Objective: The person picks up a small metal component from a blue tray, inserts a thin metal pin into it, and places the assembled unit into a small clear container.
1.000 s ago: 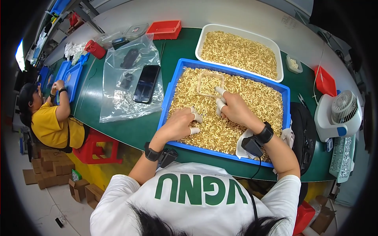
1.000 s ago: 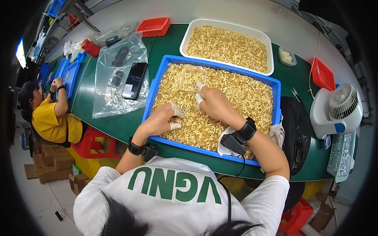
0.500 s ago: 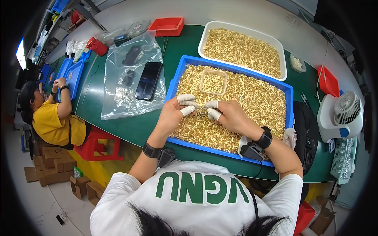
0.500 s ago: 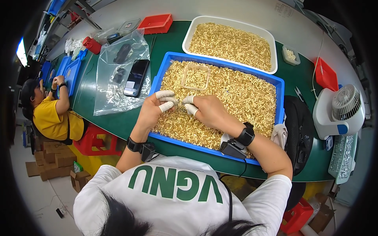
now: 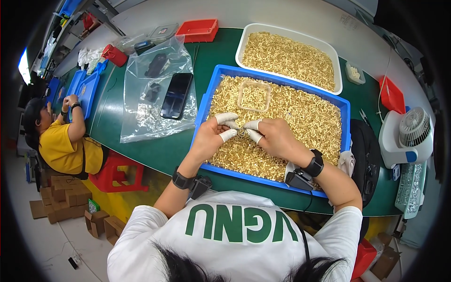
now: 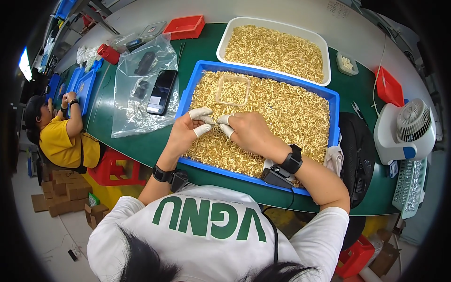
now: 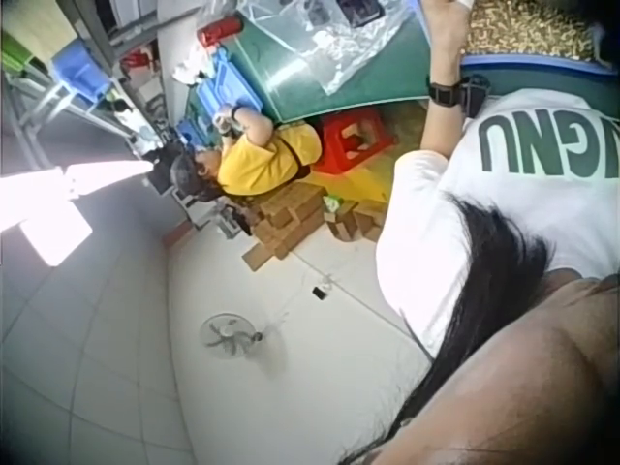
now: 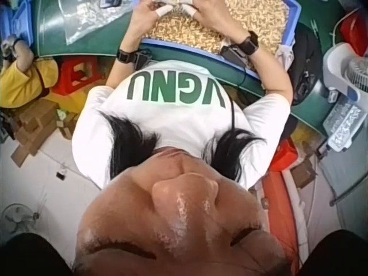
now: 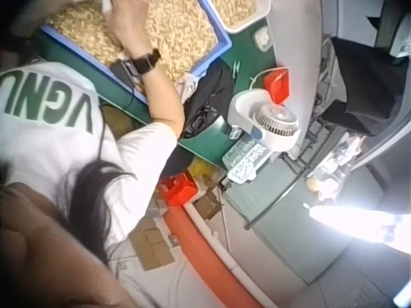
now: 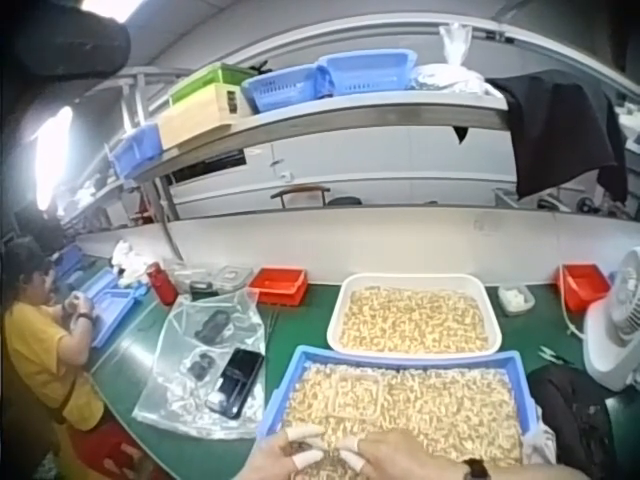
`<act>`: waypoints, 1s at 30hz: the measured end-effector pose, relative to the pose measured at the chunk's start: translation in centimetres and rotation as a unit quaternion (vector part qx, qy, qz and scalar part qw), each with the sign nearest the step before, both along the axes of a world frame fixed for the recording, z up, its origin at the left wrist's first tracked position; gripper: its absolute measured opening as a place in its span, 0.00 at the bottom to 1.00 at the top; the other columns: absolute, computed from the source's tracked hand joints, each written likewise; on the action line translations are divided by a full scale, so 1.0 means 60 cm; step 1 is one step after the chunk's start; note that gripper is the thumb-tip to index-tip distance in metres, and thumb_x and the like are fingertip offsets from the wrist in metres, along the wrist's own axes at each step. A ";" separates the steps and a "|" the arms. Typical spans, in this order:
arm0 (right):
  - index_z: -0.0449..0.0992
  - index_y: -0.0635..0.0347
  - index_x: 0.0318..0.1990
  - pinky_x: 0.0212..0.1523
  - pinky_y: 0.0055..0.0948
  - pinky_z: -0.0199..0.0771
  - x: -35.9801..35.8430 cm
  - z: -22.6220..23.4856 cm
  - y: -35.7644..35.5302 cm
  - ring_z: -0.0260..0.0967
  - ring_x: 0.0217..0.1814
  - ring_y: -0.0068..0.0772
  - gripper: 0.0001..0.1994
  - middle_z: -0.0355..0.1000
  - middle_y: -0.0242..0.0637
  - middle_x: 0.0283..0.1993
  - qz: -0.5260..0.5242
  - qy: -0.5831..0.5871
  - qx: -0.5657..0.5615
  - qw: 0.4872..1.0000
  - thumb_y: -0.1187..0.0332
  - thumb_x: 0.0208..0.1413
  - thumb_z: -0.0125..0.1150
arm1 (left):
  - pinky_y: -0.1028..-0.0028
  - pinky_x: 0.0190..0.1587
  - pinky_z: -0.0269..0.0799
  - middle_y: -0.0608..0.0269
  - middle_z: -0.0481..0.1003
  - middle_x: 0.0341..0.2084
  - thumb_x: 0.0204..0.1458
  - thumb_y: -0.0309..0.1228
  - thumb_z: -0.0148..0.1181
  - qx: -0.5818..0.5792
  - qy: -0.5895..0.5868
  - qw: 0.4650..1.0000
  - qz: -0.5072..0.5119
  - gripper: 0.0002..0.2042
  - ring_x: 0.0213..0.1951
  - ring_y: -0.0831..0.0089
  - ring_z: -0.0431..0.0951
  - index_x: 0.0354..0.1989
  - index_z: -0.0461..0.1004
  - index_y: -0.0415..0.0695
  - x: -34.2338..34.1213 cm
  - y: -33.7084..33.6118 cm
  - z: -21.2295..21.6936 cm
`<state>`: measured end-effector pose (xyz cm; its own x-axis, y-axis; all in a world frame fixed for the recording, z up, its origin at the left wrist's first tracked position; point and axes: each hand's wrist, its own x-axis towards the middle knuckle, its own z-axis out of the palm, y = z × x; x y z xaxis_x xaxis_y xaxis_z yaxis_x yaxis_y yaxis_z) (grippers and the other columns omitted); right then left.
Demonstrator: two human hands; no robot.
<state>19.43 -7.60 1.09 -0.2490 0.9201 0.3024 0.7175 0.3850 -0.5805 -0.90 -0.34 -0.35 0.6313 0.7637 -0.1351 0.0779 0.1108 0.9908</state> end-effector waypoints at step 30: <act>0.70 0.67 0.51 0.23 0.26 0.71 0.033 -0.001 0.030 0.71 0.21 0.25 0.14 0.73 0.38 0.22 -0.136 0.117 -0.191 0.965 0.72 0.59 0.49 | 0.72 0.39 0.68 0.63 0.72 0.34 0.45 0.26 0.63 0.373 0.219 0.892 -0.129 0.13 0.34 0.71 0.72 0.42 0.74 0.43 0.008 -0.005 0.005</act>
<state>21.44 -5.80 1.01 0.0511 0.9973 -0.0534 0.5934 -0.0733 -0.8015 -0.45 -0.67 -0.03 0.8110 0.5803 0.0741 0.4023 -0.6453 0.6495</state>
